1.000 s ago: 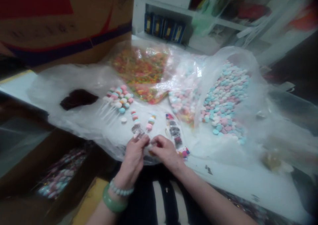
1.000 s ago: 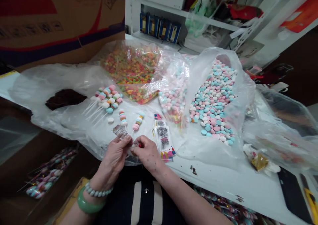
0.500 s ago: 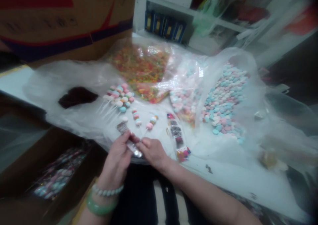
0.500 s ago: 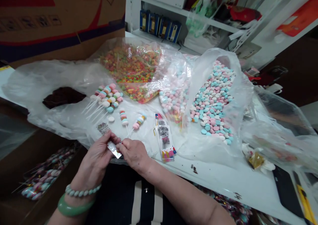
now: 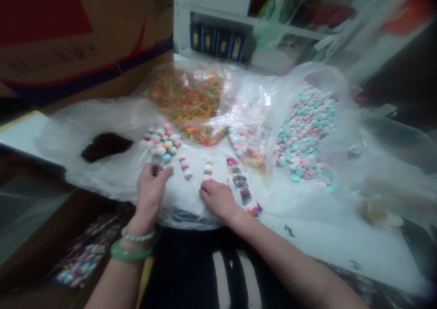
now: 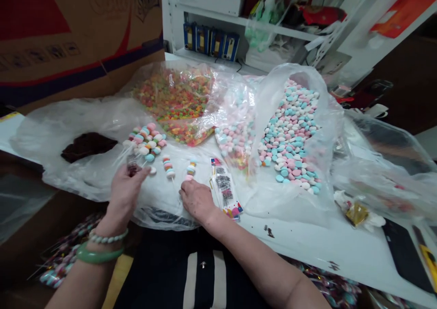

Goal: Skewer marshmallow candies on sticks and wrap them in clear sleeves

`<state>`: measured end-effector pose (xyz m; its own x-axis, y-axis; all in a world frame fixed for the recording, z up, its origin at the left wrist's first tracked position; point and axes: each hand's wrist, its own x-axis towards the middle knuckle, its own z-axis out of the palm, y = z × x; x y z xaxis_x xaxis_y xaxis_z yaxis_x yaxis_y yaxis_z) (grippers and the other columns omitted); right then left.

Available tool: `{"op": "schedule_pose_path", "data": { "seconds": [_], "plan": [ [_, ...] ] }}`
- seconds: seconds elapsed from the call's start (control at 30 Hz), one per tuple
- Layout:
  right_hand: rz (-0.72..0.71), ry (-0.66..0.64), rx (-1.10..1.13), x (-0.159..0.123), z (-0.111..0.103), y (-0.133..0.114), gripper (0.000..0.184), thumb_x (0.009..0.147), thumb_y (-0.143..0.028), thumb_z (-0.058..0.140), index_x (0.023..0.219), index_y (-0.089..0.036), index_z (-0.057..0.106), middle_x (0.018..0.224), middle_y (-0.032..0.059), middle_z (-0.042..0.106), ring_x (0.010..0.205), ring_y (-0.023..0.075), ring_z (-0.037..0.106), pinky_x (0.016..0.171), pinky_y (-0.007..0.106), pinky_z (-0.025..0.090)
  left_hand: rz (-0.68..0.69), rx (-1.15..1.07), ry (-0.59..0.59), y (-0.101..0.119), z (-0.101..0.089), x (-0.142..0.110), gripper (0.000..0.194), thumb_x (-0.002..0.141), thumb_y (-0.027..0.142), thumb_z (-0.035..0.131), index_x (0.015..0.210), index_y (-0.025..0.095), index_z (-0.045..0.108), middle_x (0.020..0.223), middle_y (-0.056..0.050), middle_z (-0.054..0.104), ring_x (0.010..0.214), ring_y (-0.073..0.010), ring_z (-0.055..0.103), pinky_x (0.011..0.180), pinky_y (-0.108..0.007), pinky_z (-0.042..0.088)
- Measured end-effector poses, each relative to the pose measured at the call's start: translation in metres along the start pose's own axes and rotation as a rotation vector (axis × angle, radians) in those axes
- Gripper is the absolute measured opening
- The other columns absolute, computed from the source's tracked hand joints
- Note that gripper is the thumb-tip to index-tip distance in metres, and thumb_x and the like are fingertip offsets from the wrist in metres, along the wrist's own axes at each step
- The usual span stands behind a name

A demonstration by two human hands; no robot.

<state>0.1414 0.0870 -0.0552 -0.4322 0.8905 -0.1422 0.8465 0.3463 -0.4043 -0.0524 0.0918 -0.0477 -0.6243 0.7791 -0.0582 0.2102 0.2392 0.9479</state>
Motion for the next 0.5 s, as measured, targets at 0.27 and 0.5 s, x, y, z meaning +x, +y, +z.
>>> {"op": "schedule_pose_path", "data": {
  "seconds": [0.27,0.5],
  "plan": [
    [0.232,0.182,0.225,-0.020,0.003,0.034,0.015,0.089,-0.020,0.047,0.093,-0.021,0.061,0.082,0.0019,0.066,0.075,0.0166,0.057,0.065,0.026,0.033,0.159,0.904,-0.245,-0.003,0.013,0.012,0.034,0.091,0.041,0.039,0.098,0.019,0.065,0.084,-0.013,0.066,0.076,-0.0307,0.060,0.065,-0.037,0.036],
    [0.314,0.213,0.633,-0.018,-0.012,0.047,0.018,0.077,-0.022,0.053,0.059,-0.019,0.053,0.062,-0.0033,0.053,0.065,0.0127,0.049,0.061,0.024,0.030,0.191,0.557,-0.131,-0.014,0.015,0.007,0.014,0.074,0.032,0.060,0.081,0.020,0.060,0.073,-0.006,0.061,0.067,-0.0229,0.055,0.058,-0.032,0.037]
  ]
}}
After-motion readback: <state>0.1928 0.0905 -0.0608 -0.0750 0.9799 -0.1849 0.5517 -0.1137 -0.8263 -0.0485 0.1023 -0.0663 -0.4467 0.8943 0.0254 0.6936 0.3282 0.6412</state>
